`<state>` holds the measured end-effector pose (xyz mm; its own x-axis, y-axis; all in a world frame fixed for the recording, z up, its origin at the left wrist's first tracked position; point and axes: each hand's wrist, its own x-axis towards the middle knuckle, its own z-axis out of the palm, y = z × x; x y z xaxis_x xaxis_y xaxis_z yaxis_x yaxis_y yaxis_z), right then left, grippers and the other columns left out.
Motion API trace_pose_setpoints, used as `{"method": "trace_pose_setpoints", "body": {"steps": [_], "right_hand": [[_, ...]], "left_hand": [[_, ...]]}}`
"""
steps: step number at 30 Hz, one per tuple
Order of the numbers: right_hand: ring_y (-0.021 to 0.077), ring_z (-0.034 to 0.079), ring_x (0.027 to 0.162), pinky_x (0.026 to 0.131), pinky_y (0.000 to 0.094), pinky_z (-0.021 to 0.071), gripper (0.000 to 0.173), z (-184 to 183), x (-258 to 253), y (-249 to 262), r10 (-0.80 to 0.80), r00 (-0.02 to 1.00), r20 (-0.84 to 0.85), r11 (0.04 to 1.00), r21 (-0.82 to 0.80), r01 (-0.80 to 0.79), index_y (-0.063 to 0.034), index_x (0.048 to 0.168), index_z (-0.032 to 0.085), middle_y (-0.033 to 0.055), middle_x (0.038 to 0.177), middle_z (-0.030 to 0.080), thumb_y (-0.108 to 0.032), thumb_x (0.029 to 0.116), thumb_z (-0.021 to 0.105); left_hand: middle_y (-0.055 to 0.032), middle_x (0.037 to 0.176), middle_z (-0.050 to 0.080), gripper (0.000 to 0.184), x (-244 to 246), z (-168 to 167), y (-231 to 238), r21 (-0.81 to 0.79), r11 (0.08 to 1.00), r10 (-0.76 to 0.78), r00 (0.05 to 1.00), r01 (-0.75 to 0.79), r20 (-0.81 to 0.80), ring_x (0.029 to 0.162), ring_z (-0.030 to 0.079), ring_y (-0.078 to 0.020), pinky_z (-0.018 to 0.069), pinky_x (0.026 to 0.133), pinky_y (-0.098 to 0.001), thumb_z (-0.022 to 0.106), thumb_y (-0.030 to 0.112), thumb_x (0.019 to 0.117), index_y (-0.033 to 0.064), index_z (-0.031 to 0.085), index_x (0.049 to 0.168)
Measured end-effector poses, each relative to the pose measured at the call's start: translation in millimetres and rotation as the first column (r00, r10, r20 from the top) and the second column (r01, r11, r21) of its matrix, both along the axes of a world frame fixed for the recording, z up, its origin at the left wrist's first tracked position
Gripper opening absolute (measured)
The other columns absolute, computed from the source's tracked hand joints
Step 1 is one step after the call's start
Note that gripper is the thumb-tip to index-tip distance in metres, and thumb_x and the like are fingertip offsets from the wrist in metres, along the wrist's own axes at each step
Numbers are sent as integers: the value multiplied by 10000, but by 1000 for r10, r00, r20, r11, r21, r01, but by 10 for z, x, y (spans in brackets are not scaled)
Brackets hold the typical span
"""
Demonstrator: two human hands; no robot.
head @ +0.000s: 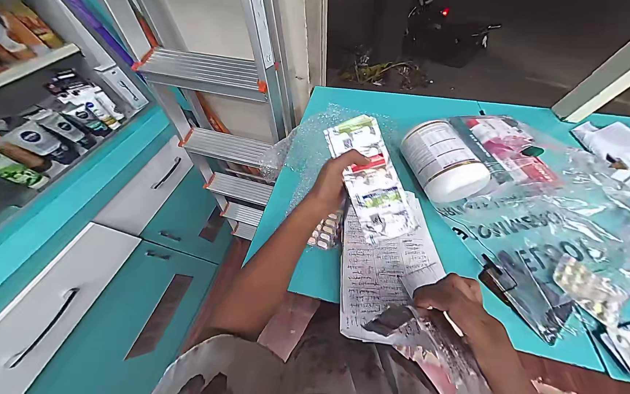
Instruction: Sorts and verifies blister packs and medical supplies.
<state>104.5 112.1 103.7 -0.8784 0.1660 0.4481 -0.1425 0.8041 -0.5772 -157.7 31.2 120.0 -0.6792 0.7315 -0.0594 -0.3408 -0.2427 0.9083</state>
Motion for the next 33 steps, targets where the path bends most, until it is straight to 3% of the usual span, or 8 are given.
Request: {"method": "trace_pose_setpoints", "body": {"steps": [3, 7, 12, 19, 22, 25, 28, 33], "right_hand": [[99, 604, 899, 880, 298, 438, 161, -64, 142, 207, -163, 987, 17, 987, 10, 163, -137, 1042, 655, 7, 918, 675, -264, 989, 573], [54, 636, 697, 647, 186, 528, 263, -122, 238, 470, -385, 919, 82, 922, -1, 387, 8, 1066, 732, 96, 883, 731, -44, 835, 616], [113, 574, 509, 485, 312, 496, 367, -107, 137, 518, -493, 834, 248, 865, 32, 501, -46, 1163, 717, 48, 712, 681, -325, 928, 675], [316, 650, 584, 565, 543, 530, 423, -1, 64, 622, -543, 727, 419, 828, 124, 547, -13, 1252, 658, 161, 758, 696, -245, 908, 737], [310, 648, 568, 537, 517, 530, 431, 5, 48, 681, -555, 714, 426, 819, 129, 559, -7, 1262, 618, 153, 738, 680, -218, 908, 743], [286, 686, 618, 567, 480, 569, 507, -12, 88, 740, -576, 711, 403, 805, 126, 580, -16, 1344, 560, 152, 845, 722, -198, 908, 742], [360, 686, 669, 619, 554, 563, 436, 142, 196, 700, -625, 698, 350, 776, 184, 603, 51, 1264, 611, 234, 896, 708, -197, 925, 727], [107, 599, 628, 577, 240, 506, 346, 384, 36, 374, -534, 843, 60, 844, 95, 528, 67, 993, 689, 147, 794, 677, -273, 1024, 628]], "left_hand": [[7, 826, 729, 187, -89, 79, -80, 38, 999, -3, 1000, 2, 10, 744, 707, -68, 601, 675, -257, 460, 143, 961, 132, 646, 944], [-8, 794, 747, 255, -119, 187, -215, 221, 970, 96, 995, -98, 19, 729, 722, -73, 616, 660, -259, 448, 131, 924, 146, 694, 858], [-3, 771, 734, 333, -158, 253, -277, 283, 924, 239, 966, -256, 95, 703, 719, -52, 612, 634, -230, 341, 91, 995, 143, 651, 884], [4, 823, 738, 249, -195, 105, -296, 253, 952, 153, 983, -173, 98, 716, 722, -51, 613, 612, -236, 440, 173, 994, 166, 685, 952], [-8, 771, 737, 319, -199, 168, -225, 212, 948, 213, 968, -239, 135, 696, 721, -55, 609, 611, -232, 355, 117, 990, 149, 654, 885], [17, 812, 738, 241, -205, 69, -257, 217, 961, 151, 983, -170, 101, 707, 719, -42, 607, 603, -227, 441, 171, 989, 181, 679, 949], [21, 820, 736, 217, -148, 27, -216, 176, 977, 96, 989, -116, 115, 705, 714, -44, 608, 601, -238, 466, 224, 1000, 196, 679, 970], [6, 831, 735, 273, 71, 52, -108, -65, 988, -127, 974, 142, 187, 731, 717, -68, 616, 661, -252, 419, 283, 1047, 163, 663, 1018]]}}
